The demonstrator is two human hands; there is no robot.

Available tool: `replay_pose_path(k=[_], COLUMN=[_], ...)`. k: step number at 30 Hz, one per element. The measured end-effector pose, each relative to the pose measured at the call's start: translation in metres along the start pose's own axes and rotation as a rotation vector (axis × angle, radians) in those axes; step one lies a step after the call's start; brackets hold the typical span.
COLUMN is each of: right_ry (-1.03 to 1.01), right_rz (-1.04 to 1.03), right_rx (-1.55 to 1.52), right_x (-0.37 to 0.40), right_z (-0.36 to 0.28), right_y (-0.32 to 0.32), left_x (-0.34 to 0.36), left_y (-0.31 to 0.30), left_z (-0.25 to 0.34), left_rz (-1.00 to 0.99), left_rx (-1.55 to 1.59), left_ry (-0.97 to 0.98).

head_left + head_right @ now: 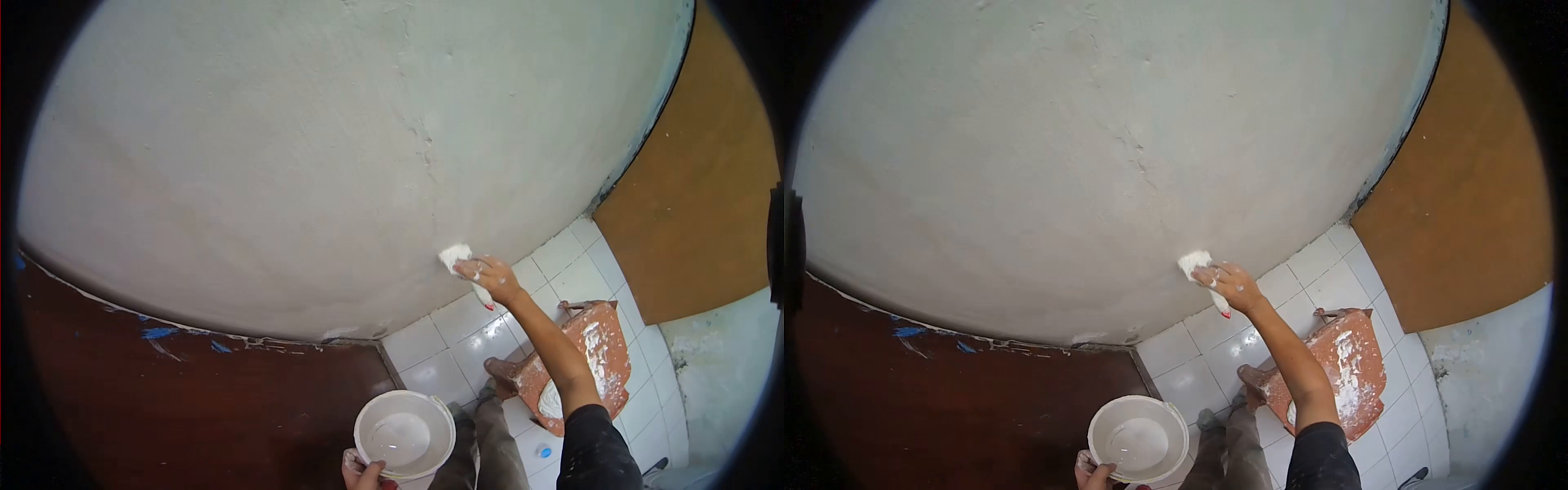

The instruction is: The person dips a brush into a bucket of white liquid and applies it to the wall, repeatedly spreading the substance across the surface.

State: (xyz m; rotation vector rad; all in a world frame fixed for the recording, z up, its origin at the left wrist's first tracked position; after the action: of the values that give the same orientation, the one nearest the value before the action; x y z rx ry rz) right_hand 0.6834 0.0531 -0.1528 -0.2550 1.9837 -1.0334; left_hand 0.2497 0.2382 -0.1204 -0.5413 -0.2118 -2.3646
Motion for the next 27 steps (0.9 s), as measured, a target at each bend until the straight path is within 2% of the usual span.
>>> replay_pose_path(k=[2, 5, 6, 9, 12, 15, 18, 19, 23, 26, 27], right_ry=[0.054, 0.129, 0.146, 0.465, 1.003, 1.239, 1.396, 1.395, 1.254, 1.143, 1.053], right_rz=[-0.039, -0.086, -0.092, -0.035, 0.115, 0.203, 0.107, 0.134, 0.131, 0.055, 0.163], right_rx=[-0.036, -0.085, -0.089, -0.246, -0.926, -1.134, -1.378, -1.482, -1.417, -1.165, -1.137], right_x=[0.014, 0.022, 0.017, 0.024, 0.045, 0.054, 0.048, 0.044, 0.031, 0.017, 0.013], right_z=[0.008, 0.003, 0.003, -0.011, -0.023, -0.055, -0.094, -0.103, -0.126, -0.134, -0.134], right_y=[0.023, 0.02, 0.01, -0.03, -0.072, -0.129, -0.192, -0.211, -0.283, -0.321, -0.332], left_x=[0.01, 0.009, 0.009, 0.005, 0.009, 0.012, 0.018, 0.023, 0.043, 0.056, 0.058], left_y=[0.01, 0.02, 0.019, 0.02, 0.036, 0.065, 0.085, 0.096, 0.128, 0.154, 0.162], left_z=[0.015, 0.041, 0.045, 0.065, 0.097, 0.143, 0.171, 0.188, 0.226, 0.25, 0.253], left_rz=[0.065, 0.032, 0.049, 0.06, 0.011, 0.007, -0.049, -0.078, -0.16, -0.221, -0.233], left_rx=[-0.011, 0.05, 0.012, -0.021, 0.081, 0.167, 0.201, 0.158, 0.162, 0.185, 0.183], left_ry=[-0.147, 0.042, 0.051, 0.117, 0.217, 0.284, 0.328, 0.354, 0.522, 0.578, 0.602])
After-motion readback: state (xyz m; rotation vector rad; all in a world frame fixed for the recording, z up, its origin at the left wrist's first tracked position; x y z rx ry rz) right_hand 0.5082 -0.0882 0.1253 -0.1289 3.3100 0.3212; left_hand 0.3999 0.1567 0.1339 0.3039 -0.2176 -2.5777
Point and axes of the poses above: each hand's wrist, its own x-axis away from the middle knuckle, its own y-axis out of the palm, z = x × y, the point moved 9 cm from there along -x, towards the middle knuckle, and after that the axes turned 15 degrees about y, right-handed, at the moved point
